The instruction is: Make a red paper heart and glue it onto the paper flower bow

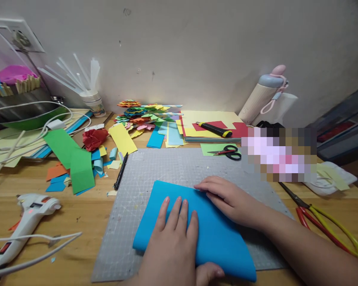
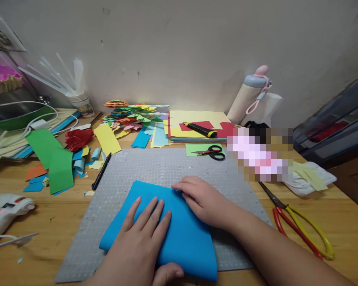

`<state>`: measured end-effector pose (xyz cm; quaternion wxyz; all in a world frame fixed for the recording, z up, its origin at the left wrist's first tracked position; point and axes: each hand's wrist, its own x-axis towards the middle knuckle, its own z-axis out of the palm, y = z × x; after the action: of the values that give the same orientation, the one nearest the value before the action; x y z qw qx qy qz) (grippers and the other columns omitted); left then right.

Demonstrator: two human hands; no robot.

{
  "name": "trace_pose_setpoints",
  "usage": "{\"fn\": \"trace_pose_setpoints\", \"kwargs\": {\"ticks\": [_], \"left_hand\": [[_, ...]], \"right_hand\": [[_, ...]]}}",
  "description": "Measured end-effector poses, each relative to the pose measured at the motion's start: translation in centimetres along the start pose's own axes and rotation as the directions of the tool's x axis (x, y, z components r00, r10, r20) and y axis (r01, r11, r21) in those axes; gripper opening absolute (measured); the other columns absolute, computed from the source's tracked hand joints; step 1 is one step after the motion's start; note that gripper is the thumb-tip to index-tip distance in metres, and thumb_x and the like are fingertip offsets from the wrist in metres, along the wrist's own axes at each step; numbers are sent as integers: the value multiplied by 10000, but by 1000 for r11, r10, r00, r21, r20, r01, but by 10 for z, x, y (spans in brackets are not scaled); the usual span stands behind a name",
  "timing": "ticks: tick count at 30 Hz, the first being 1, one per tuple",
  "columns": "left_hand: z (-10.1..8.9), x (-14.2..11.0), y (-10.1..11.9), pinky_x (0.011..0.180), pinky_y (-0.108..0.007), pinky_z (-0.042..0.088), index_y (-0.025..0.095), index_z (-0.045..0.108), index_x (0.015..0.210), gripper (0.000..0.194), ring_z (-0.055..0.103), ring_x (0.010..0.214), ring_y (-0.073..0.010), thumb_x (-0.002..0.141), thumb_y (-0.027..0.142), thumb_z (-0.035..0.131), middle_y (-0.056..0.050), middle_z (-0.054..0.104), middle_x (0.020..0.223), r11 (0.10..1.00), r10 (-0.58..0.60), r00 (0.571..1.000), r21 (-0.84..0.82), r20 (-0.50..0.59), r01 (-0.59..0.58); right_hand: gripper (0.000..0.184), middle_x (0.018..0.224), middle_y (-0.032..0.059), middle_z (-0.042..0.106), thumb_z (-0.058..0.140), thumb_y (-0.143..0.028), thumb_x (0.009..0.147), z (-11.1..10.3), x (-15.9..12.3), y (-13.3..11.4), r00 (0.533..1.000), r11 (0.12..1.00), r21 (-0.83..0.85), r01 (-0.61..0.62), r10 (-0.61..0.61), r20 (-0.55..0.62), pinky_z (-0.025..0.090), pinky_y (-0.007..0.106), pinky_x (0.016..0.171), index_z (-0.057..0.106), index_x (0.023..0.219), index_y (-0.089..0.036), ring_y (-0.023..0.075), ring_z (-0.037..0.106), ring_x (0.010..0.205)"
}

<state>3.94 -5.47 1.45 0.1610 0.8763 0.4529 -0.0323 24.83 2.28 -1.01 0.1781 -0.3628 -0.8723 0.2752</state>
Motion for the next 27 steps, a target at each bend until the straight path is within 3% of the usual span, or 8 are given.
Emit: {"fn": "trace_pose_setpoints", "kwargs": {"ticks": [8, 22, 27], "left_hand": [[0, 0, -2, 1110, -610, 229, 111, 478, 1365, 859, 307, 1366, -377, 834, 746, 252, -190, 378, 1446, 1000, 23, 1000, 12, 1, -23], [-1, -1, -1, 1122, -591, 222, 130, 494, 1358, 839, 313, 1368, -367, 828, 747, 285, -176, 394, 1446, 1000, 14, 1000, -4, -25, -14], [1, -1, -2, 1134, -569, 209, 135, 501, 1352, 830, 326, 1369, -346, 835, 742, 274, -171, 416, 1440, 1000, 25, 998, 6, -60, -25]], "right_hand": [[306, 1071, 120, 578, 406, -121, 929, 0, 0, -2, 999, 999, -43, 28, -27, 35, 461, 385, 900, 605, 1160, -150, 207, 541, 1006], [314, 1078, 103, 636, 419, -125, 912, -2, -1, 2, 998, 998, -27, 63, -63, -16, 476, 400, 908, 628, 1137, -190, 209, 575, 1025], [353, 1080, 91, 651, 422, -59, 844, -3, 0, 2, 999, 999, 3, 48, -48, -21, 472, 393, 904, 628, 1097, -193, 209, 582, 1022]]}}
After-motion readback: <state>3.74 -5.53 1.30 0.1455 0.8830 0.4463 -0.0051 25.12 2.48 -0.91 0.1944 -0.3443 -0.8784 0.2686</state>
